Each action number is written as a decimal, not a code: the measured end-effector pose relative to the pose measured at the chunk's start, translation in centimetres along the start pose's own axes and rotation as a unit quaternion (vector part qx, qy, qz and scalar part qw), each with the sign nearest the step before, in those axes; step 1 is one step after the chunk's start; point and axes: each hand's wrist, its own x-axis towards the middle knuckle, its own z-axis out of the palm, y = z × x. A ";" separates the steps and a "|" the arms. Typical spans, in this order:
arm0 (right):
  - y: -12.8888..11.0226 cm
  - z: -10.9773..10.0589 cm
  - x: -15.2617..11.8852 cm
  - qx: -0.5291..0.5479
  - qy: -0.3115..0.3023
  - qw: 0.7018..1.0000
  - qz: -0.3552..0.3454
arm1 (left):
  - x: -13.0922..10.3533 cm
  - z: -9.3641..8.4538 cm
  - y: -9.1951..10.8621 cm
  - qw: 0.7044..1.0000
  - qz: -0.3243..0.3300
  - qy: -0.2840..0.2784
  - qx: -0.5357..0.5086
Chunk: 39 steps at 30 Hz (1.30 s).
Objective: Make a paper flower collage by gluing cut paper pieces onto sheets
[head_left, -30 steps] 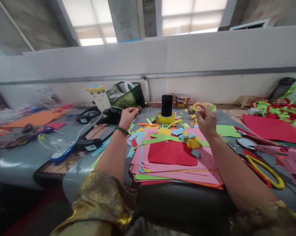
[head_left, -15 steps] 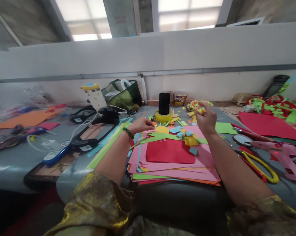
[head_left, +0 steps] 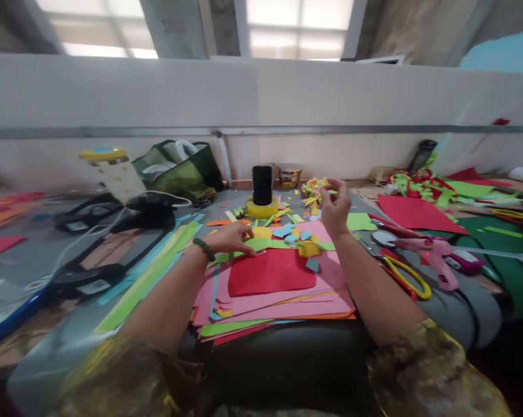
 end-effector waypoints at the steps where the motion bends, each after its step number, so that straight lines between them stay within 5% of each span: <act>1: -0.3 0.0 -0.1 -0.004 -0.013 1.000 0.004 | 0.0 0.0 0.0 1.000 -0.004 0.006 -0.003; 8: -2.6 -0.1 -0.8 -0.110 -0.121 0.986 0.020 | 0.2 -0.5 0.5 1.000 -0.009 0.001 0.003; 15: -3.0 -0.1 -1.4 -0.100 -0.173 0.980 0.014 | -0.3 -1.1 0.9 0.998 -0.022 -0.036 -0.055; 20: -2.3 -0.7 -0.4 -0.067 -0.107 0.992 0.011 | -0.5 -1.2 0.9 0.995 -0.018 -0.035 -0.089; 27: -1.6 -3.3 2.8 0.026 0.150 0.988 -0.002 | -0.8 -1.8 0.4 0.992 -0.028 -0.015 -0.124; 31: -0.3 -6.2 5.1 0.025 0.240 0.970 0.029 | -1.1 -2.2 0.2 0.991 -0.020 -0.021 -0.128; 36: 2.1 -8.6 7.3 0.015 0.254 0.965 0.057 | -1.2 -2.2 0.3 0.986 -0.040 -0.061 -0.151; 39: 3.1 -9.5 7.9 -0.135 0.147 0.979 0.046 | -1.0 -1.9 0.3 0.984 -0.052 -0.062 -0.158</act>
